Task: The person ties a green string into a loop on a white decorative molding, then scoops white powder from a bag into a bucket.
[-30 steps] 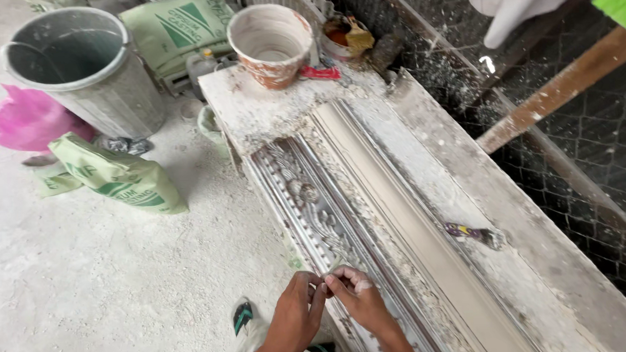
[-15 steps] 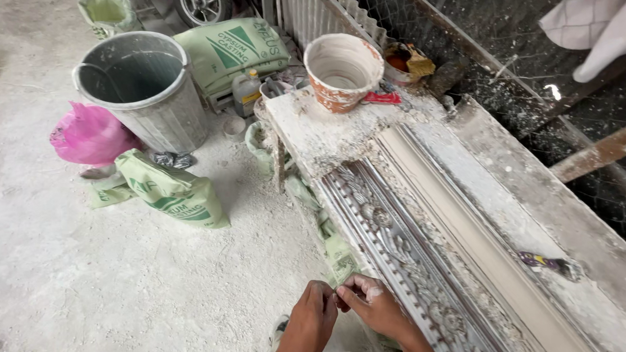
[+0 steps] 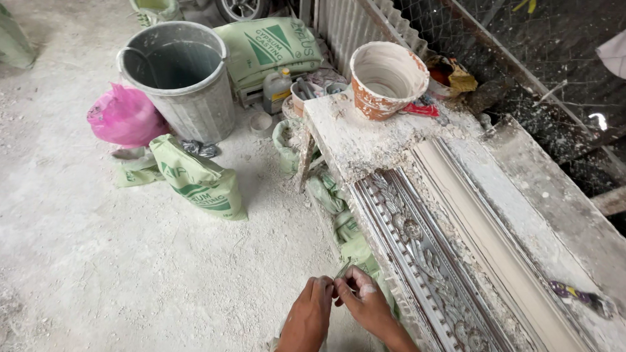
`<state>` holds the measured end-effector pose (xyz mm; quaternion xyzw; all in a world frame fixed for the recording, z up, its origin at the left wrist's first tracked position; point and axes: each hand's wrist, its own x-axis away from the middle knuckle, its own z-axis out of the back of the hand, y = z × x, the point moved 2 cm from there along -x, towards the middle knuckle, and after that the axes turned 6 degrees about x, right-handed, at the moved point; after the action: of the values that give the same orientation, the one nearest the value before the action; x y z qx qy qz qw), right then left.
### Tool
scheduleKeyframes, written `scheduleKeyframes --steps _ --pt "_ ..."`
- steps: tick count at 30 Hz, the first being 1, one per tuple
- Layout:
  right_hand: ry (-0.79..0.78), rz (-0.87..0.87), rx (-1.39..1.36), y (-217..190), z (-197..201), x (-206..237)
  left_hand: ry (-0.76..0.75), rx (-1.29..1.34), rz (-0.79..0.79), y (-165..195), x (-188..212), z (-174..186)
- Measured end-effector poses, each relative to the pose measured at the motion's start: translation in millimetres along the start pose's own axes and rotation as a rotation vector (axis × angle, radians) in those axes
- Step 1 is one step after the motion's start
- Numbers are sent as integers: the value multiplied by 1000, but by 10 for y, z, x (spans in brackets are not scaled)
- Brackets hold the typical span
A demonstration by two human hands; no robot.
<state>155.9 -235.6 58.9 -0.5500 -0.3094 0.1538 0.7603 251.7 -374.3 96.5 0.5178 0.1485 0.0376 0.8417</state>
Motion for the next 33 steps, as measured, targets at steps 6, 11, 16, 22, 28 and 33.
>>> scheduleKeyframes --steps 6,11,16,22,28,33 --pt "33 -4 17 54 18 14 -8 54 92 8 -23 -13" --pt "64 -3 82 81 139 33 -13 5 101 104 -65 -147" --pt "71 -37 70 157 288 92 11 64 123 90 -96 -305" --pt "-16 51 -145 299 327 56 37 143 186 45 -54 -420" --pt "10 52 -174 329 375 44 62 294 243 147 -79 -415" --pt "-42 76 -55 152 441 66 102 340 251 257 -99 -351"
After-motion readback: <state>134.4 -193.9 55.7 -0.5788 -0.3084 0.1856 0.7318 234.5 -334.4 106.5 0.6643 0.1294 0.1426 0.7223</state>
